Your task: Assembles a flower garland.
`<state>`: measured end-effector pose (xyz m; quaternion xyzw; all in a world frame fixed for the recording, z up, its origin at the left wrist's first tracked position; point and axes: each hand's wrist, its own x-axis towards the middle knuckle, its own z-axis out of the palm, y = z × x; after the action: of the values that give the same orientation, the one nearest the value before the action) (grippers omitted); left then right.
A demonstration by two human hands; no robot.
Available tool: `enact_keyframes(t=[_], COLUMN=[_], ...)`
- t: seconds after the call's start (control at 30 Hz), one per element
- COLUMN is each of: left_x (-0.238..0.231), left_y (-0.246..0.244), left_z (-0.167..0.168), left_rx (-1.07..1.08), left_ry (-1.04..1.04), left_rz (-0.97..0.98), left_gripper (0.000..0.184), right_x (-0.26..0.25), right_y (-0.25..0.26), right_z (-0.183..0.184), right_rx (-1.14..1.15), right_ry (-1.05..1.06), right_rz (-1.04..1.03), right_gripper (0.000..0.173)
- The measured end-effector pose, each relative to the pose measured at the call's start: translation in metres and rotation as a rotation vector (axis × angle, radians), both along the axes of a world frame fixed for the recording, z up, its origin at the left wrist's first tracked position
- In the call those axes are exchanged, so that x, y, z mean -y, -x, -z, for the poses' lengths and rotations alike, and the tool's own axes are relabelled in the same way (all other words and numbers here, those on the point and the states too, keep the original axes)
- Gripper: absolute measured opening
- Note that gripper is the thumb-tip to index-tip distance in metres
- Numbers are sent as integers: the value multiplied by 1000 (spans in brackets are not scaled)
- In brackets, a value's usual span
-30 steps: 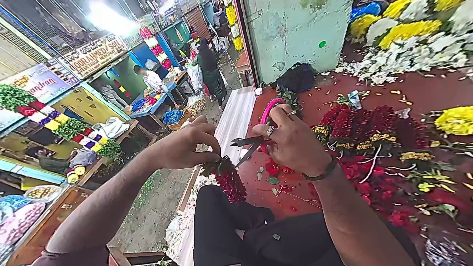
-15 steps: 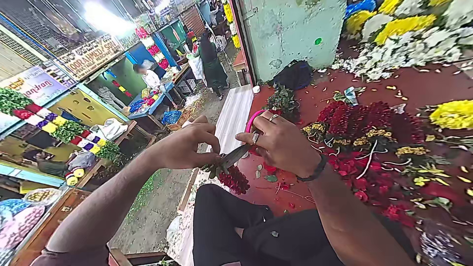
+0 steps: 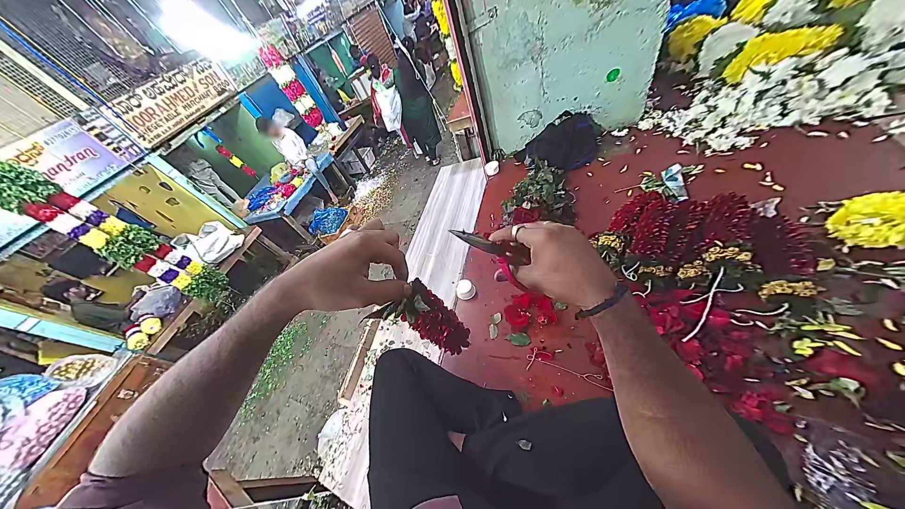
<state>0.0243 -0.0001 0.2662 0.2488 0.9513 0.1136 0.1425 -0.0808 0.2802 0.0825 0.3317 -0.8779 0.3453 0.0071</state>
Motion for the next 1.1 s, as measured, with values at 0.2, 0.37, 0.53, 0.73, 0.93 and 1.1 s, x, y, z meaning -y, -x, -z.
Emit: enact_keyframes(t=[0.2, 0.37, 0.53, 0.73, 0.93, 1.1], left_x=[7, 12, 27, 31, 25, 14], left_y=[-8, -19, -18, -17, -13, -11], left_z=[6, 16, 24, 26, 27, 33], left_rx=[-98, -196, -183, -131, -88, 3], left_ry=[80, 122, 107, 88, 59, -39], left_rz=[-29, -73, -94, -117, -174, -219], left_gripper=[22, 24, 24, 27, 29, 23], right_x=[24, 29, 34, 51, 56, 58], right_y=[14, 12, -6, -30, -38, -45], right_z=[53, 43, 38, 14, 12, 8], right_rx=[237, 257, -122, -499, -590, -600], right_ry=[-421, -416, 95, 202, 200, 229], right_rz=[-21, -42, -80, -116, -113, -134], right_gripper=[39, 36, 46, 45, 42, 45])
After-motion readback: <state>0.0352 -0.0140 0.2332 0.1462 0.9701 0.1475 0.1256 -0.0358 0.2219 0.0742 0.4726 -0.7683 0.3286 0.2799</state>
